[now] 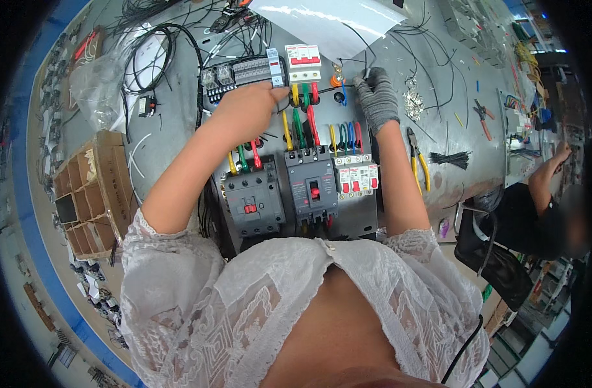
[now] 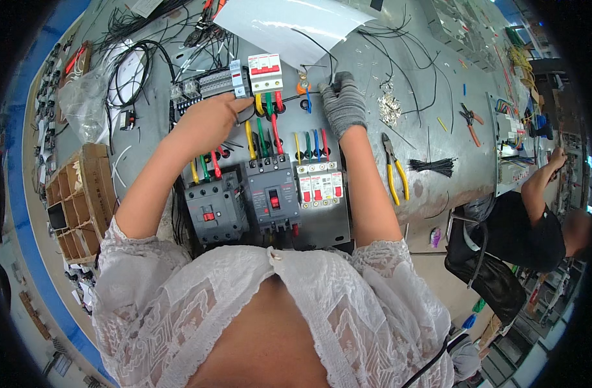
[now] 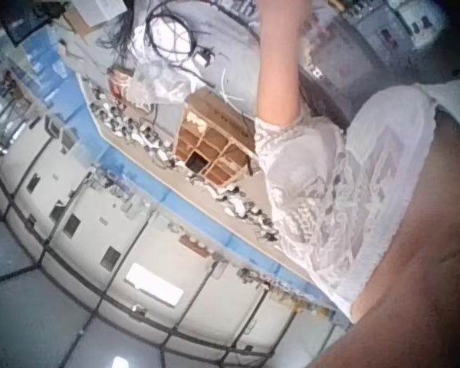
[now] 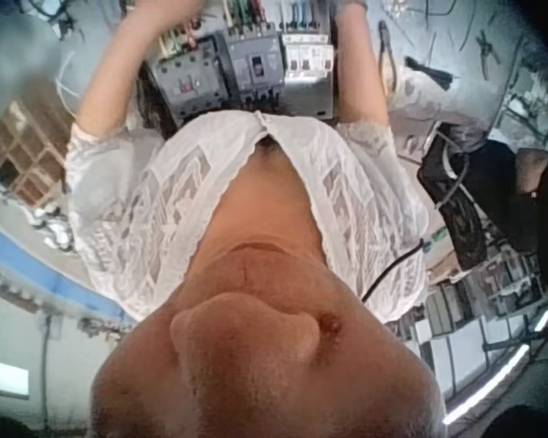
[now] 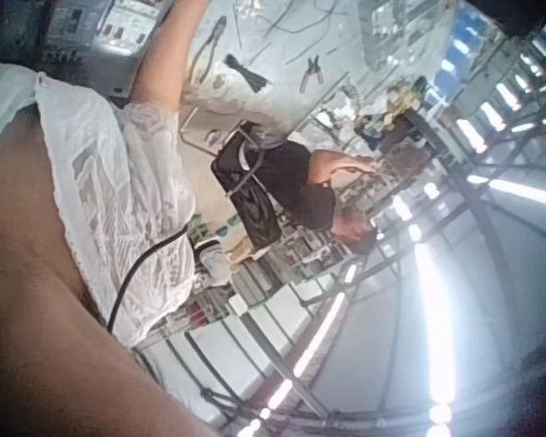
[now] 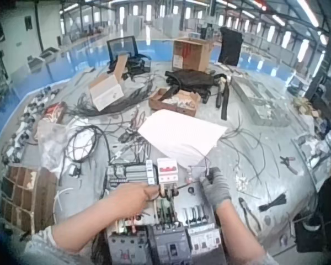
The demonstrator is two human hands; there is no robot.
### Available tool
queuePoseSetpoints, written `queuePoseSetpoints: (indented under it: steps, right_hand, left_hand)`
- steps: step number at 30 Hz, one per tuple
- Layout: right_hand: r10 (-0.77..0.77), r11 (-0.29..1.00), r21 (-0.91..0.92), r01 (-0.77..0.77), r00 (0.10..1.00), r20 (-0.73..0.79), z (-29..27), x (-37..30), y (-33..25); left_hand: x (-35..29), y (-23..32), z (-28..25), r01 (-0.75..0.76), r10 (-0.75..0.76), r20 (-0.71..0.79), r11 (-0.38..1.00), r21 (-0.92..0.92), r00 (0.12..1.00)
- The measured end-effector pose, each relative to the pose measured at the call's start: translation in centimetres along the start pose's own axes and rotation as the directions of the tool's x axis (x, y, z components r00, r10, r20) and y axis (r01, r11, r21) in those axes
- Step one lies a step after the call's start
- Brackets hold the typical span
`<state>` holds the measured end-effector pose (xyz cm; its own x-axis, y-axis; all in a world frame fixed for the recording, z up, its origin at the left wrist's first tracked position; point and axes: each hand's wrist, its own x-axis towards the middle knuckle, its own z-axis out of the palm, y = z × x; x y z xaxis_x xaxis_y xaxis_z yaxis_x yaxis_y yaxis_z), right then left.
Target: The person connects colored wires to terminals on an electrical control panel, using pliers and a screwdriver to strip, bend, and secure the wires. The person also handles a small white component and a paper document during the process.
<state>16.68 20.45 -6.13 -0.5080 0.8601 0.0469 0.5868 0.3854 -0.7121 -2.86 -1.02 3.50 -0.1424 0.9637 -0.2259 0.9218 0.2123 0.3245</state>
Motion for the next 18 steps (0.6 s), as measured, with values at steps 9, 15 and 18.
queuePoseSetpoints:
  steps: [9, 15, 18]
  right_hand:
    - [-0.281, 0.959, 0.020, 0.281, 0.960, 0.009, -2.5, -3.6, -7.9]
    - [-0.587, 0.808, 0.139, 0.573, 0.804, 0.095, -1.0, -3.7, -4.6]
    - [-0.663, 0.668, -0.258, 0.698, 0.716, 0.220, -0.6, -2.7, -5.8]
  left_hand:
    - [-1.0, -0.5, 0.9, -0.098, 0.053, -0.170, 0.958, -0.270, 0.984]
    - [-0.8, 0.4, 1.1, -0.075, 0.041, -0.092, 0.915, -0.397, 0.995]
    - [-0.5, 0.2, 1.7, -0.117, 0.049, -0.174, 0.907, -0.405, 0.984]
